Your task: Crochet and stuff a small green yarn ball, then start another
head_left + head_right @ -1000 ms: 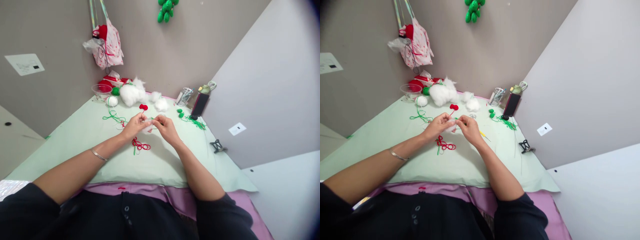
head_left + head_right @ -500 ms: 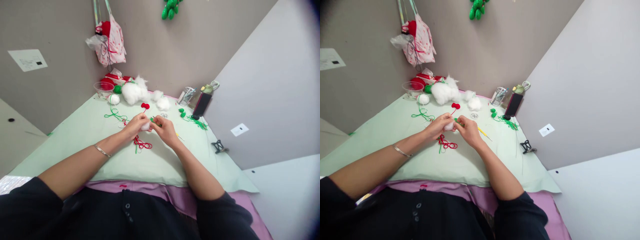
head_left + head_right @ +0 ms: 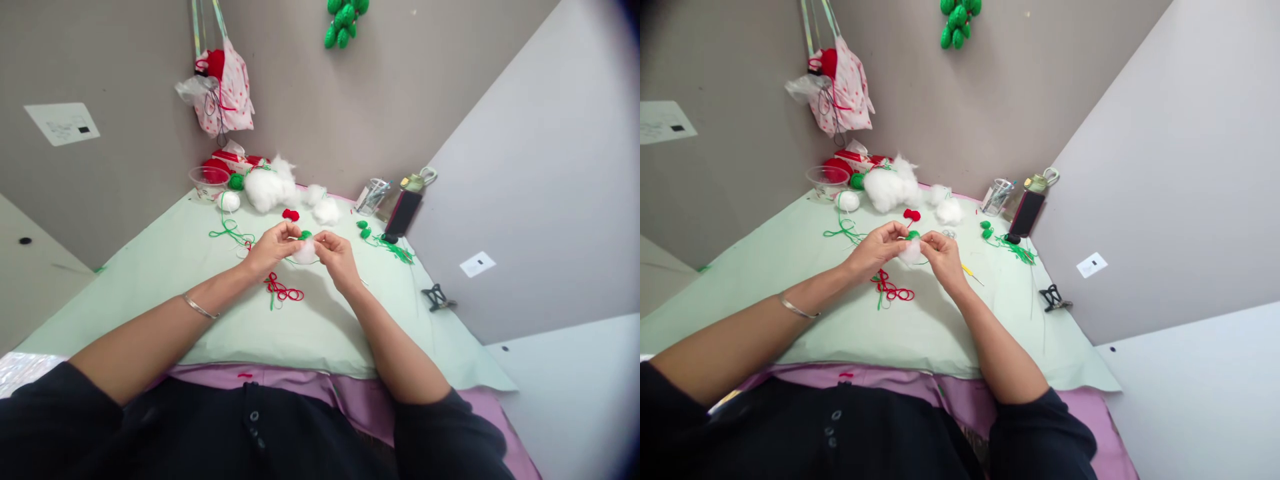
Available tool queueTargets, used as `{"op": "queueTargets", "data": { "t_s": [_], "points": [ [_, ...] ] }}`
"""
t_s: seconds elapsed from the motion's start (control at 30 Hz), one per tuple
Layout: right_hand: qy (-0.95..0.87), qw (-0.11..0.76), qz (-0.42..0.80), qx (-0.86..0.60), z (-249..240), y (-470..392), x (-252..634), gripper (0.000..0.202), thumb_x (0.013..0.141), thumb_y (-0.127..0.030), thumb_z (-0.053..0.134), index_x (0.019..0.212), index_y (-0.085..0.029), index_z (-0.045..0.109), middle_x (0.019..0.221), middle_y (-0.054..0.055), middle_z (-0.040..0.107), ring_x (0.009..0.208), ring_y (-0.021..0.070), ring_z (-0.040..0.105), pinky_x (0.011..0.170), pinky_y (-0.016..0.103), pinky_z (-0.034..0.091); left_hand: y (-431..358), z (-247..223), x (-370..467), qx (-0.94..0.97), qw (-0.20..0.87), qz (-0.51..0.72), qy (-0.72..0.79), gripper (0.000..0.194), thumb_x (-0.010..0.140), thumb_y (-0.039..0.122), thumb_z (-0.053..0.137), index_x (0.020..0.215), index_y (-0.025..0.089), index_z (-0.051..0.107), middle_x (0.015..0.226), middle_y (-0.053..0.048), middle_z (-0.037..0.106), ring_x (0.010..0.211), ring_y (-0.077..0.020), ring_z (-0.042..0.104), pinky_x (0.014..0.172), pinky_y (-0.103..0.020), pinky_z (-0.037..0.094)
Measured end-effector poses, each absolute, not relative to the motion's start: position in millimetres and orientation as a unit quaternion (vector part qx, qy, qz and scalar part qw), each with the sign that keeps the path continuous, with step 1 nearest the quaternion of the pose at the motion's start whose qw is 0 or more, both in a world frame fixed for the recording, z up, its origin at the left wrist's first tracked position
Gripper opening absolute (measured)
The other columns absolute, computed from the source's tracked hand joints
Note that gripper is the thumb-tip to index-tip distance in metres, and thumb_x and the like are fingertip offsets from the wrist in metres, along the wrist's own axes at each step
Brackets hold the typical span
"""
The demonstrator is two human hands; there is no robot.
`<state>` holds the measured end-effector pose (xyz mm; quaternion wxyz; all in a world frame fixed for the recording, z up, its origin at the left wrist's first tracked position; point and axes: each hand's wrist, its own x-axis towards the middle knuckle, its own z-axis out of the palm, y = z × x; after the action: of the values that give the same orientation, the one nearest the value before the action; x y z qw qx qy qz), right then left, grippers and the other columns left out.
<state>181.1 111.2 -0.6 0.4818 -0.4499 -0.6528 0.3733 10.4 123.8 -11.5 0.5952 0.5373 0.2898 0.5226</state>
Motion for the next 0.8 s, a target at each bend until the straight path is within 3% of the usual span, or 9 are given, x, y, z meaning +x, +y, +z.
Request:
{"op": "queueTargets", "data": {
  "t_s": [0.13,0.27,0.37,0.63,0.8],
  "points": [
    [-0.674,0.455,0.375,-0.445,5,100,174,0.024,0.082,-0.042,0.062,0.072,-0.021,0.056,0.060,-0.005,0.043,0.057,0.0105,0.034,0.055,0.028,0.027,122,-17,12,0.567,0.525,0.555,0.308,0.026,0.074,0.023,0.074,0.093,0.020,0.056,0.093,0.001,0.060,0.079,-0.0126,0.059,0.073,-0.026,0.047],
    [-0.702,0.428,0.358,-0.443,9,93,169,0.028,0.089,-0.043,0.058,0.072,-0.020,0.056,0.062,-0.004,0.043,0.060,0.0115,0.036,0.057,0.028,0.028,119,-23,13,0.597,0.462,0.567,0.329,0.017,0.079,0.017,0.069,0.088,0.021,0.055,0.079,0.004,0.057,0.070,-0.0115,0.053,0.069,-0.026,0.042],
    [-0.675,0.443,0.385,-0.447,7,95,169,0.030,0.086,-0.046,0.062,0.070,-0.021,0.054,0.057,-0.006,0.039,0.055,0.0106,0.031,0.053,0.028,0.024,118,-24,14,0.604,0.441,0.570,0.339,0.017,0.082,0.016,0.067,0.088,0.022,0.052,0.073,0.005,0.055,0.064,-0.0110,0.051,0.064,-0.026,0.040],
    [-0.688,0.451,0.239,-0.515,0,103,172,0.025,0.082,-0.033,0.063,0.064,-0.021,0.051,0.053,-0.008,0.041,0.054,0.0100,0.031,0.056,0.028,0.024,117,-16,13,0.605,0.502,0.535,0.310,0.021,0.086,0.030,0.068,0.089,0.021,0.050,0.084,0.002,0.062,0.069,-0.0141,0.068,0.065,-0.029,0.052],
    [-0.712,0.425,0.275,-0.486,7,99,177,0.018,0.085,-0.033,0.059,0.072,-0.022,0.051,0.055,-0.008,0.043,0.054,0.0109,0.033,0.058,0.028,0.027,120,-13,9,0.593,0.539,0.517,0.301,0.029,0.081,0.032,0.074,0.086,0.021,0.048,0.081,0.002,0.065,0.066,-0.0171,0.072,0.063,-0.030,0.056]
  ]
}}
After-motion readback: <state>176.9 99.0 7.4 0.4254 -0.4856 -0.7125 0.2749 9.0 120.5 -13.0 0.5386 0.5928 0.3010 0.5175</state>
